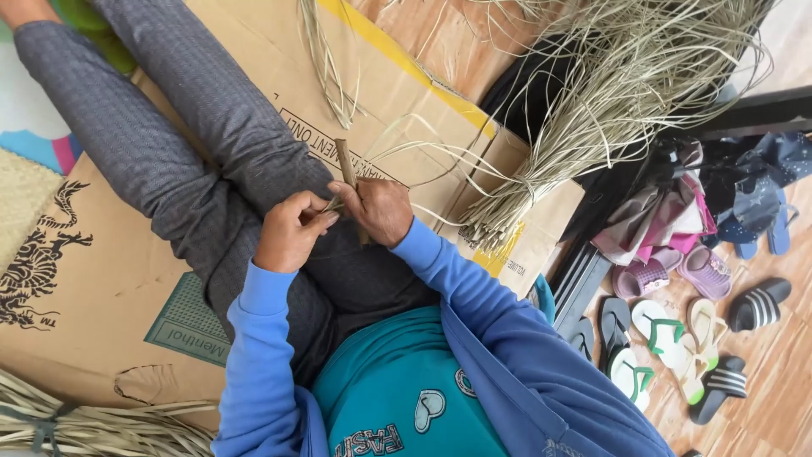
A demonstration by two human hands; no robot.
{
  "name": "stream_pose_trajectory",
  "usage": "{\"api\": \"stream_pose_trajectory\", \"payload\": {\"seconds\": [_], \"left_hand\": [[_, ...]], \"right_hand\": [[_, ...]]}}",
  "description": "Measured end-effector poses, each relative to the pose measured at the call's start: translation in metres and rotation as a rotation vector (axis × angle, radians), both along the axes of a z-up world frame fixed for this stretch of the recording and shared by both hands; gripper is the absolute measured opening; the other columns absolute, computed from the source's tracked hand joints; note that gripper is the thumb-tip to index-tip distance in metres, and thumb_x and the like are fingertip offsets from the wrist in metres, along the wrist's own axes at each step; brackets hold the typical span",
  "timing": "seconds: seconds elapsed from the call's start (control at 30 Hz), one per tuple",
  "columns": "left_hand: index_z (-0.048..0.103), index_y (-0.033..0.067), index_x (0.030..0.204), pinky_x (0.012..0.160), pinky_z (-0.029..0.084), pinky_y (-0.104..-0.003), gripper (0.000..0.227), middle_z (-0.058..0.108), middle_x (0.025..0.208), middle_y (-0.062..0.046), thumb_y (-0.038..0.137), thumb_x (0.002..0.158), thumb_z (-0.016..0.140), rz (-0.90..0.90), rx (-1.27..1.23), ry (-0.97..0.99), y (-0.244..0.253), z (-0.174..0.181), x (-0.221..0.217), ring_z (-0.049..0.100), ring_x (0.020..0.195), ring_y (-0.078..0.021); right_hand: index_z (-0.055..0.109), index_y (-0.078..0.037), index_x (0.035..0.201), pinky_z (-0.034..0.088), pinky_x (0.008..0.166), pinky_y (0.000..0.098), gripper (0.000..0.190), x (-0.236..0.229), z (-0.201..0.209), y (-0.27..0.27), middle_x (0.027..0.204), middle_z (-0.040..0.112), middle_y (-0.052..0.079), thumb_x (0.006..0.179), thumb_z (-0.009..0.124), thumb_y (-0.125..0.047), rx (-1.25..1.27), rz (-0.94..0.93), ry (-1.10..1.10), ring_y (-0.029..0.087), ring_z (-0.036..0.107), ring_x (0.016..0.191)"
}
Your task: A person sits on the floor and braids long strips of dried plant material, using a small wooden stick to assist in the weaving process.
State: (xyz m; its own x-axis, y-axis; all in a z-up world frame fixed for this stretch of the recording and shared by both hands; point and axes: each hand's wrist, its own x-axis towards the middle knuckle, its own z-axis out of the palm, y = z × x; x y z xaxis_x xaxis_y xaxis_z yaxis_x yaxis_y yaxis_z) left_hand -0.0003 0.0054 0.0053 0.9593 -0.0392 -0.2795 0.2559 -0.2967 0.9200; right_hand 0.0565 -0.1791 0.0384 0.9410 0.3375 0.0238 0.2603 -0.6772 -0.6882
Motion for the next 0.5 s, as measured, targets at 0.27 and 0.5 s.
{"api": "stream_pose_trajectory", "payload": {"seconds": [0.27,0.5], "left_hand": [[0.068,0.0037,0.095,0.074,0.054,-0.024,0.007,0.060,0.068,-0.009,0.007,0.097,0.074,0.233,-0.571,0.145,0.039,-0.008,-0.013,0.063,0.069,-0.0117],[0.052,0.0150,0.151,0.101,0.033,-0.058,0.086,0.046,0.140,-0.014,0.001,0.072,0.082,0.449,1.001,-0.288,-0.010,0.011,0.011,0.044,0.127,-0.0377]], "right_hand": [[0.060,-0.017,0.055,0.054,0.045,0.0425,0.057,0.034,-0.106,-0.058,0.047,0.061,0.008,0.096,0.062,-0.058,-0.547,-0.253,-0.389,0.031,0.070,0.050],[0.062,-0.026,0.051,0.059,0.064,0.0413,0.071,0.033,-0.078,-0.087,0.050,0.066,-0.003,0.100,0.043,-0.073,-0.570,-0.268,0.099,0.031,0.075,0.063]]}}
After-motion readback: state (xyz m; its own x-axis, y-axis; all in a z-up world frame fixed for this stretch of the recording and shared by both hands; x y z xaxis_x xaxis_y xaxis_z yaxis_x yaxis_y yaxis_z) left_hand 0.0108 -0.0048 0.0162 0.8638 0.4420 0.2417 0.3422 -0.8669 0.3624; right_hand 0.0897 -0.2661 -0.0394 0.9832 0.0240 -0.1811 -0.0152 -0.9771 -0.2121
